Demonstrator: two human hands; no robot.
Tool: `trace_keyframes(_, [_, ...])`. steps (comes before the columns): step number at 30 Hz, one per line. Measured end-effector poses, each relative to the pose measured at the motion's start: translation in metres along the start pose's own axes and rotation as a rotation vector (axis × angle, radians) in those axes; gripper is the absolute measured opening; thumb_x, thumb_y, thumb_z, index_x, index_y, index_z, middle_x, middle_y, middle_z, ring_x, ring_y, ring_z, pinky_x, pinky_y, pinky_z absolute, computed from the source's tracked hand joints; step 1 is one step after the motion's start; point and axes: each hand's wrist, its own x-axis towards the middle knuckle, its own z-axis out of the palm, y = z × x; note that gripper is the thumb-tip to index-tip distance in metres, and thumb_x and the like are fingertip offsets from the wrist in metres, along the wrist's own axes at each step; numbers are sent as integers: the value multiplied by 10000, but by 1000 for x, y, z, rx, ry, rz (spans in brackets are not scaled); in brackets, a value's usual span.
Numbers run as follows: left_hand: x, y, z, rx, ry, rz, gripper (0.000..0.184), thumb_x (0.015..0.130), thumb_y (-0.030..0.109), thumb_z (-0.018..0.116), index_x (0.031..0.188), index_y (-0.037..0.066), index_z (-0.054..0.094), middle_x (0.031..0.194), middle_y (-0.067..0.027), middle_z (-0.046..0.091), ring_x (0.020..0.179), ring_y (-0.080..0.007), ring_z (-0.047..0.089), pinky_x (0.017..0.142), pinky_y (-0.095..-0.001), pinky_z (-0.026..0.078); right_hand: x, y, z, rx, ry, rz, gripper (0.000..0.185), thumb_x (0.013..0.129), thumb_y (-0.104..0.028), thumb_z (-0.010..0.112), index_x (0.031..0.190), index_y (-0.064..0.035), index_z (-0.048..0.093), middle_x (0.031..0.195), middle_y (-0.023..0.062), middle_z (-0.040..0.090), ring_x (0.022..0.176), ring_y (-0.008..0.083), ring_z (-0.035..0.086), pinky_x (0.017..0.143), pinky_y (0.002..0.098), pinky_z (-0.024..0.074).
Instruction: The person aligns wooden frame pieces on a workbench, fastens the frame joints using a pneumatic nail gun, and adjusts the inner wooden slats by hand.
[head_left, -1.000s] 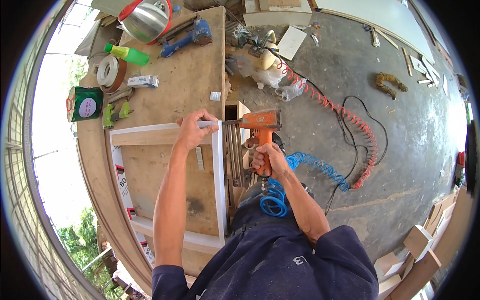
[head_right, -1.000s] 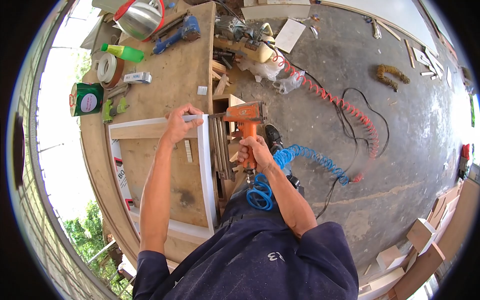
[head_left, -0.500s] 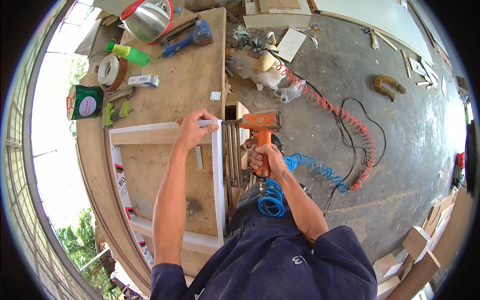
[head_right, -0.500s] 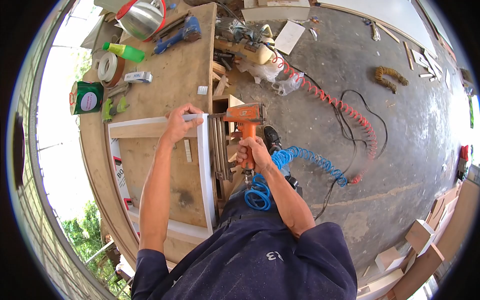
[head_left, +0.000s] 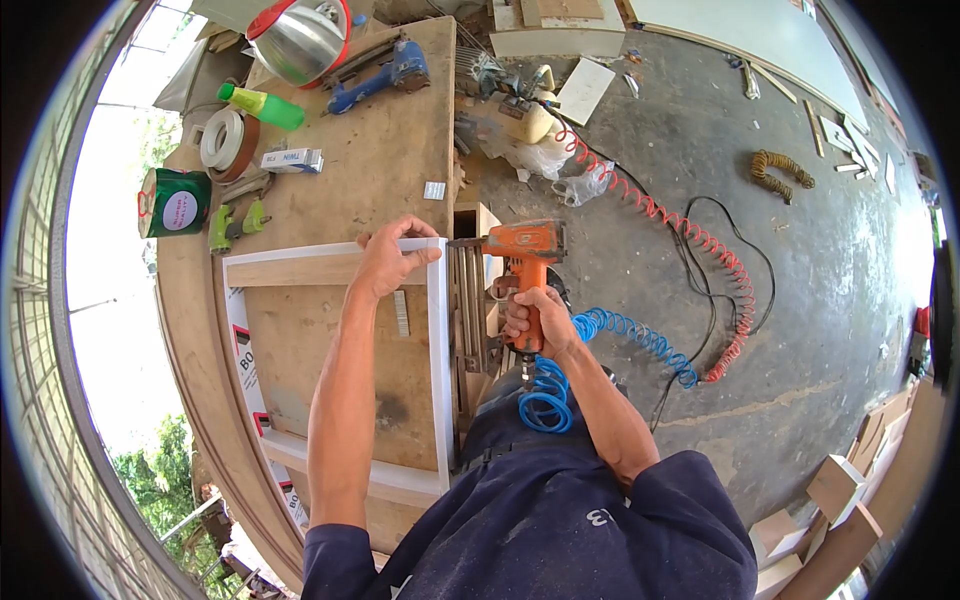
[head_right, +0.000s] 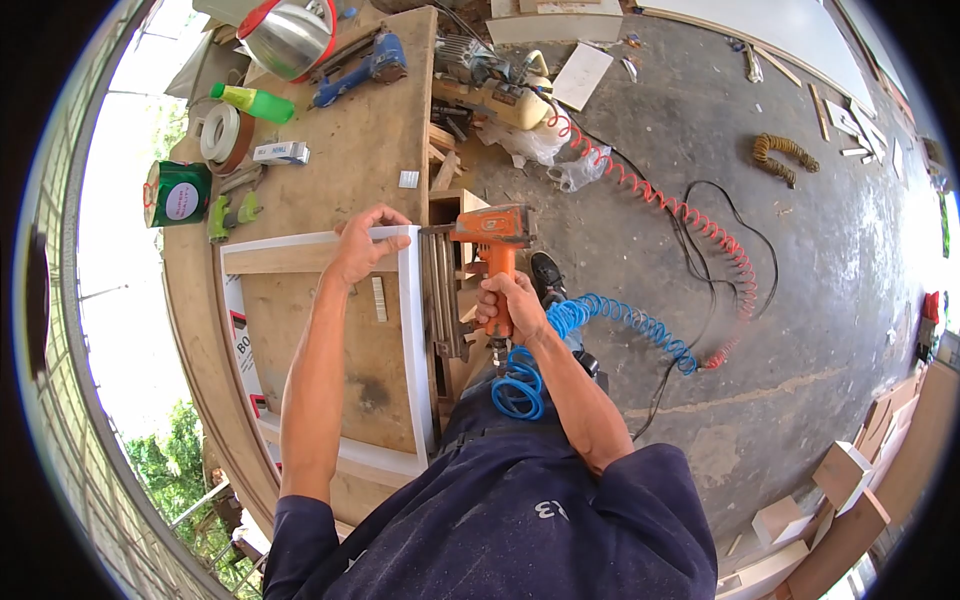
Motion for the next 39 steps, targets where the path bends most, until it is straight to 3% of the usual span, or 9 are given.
trace_keyframes(5, [-5,12,-7,38,-20,63,435,706,428,887,1005,174,698,962,49,710,986,-153,612,1013,-405,208,-2,-3,3,10,-35,4,276,947,-73,551,1213,3,565,706,3,449,588,122,458,588,329,453])
trace_keyframes(7, [-10,29,-11,168,-48,26,524,683,455,906,1050,156,681,1022,56,681,1030,-146,588,1081,-393,219,-2,-2,2,3,-44,0,275,948,-76,552,1212,3,568,706,0,449,588,120,457,589,328,452])
trace_keyframes(17, [-5,14,-8,87,-68,14,650,648,481,926,1123,140,643,1093,34,686,1118,-151,598,1094,-391,201,-1,-2,1,-22,-70,16,274,954,-86,551,1211,6,576,705,-6,451,586,117,451,591,328,451])
trace_keyframes(25, [-7,15,-8,85,-48,-6,780,635,452,944,1237,111,585,1159,-22,690,1174,-156,592,1102,-375,270,-4,-3,5,-25,-54,-1,247,950,-87,553,1176,11,573,689,-4,449,575,122,451,594,331,448])
trace_keyframes(31, [-4,6,-6,30,-47,17,810,631,423,955,1255,80,570,1172,-56,683,1185,-169,586,1093,-351,353,-5,-5,7,-37,-69,-1,232,951,-85,554,1160,12,571,694,-3,460,572,120,457,593,333,448])
trace_keyframes(39, [-4,7,-7,69,-42,22,811,635,433,951,1254,74,569,1170,-55,685,1179,-172,591,1081,-350,372,-10,-10,15,-85,-62,-20,303,956,-86,538,1232,32,580,684,-11,455,564,115,459,592,327,452])
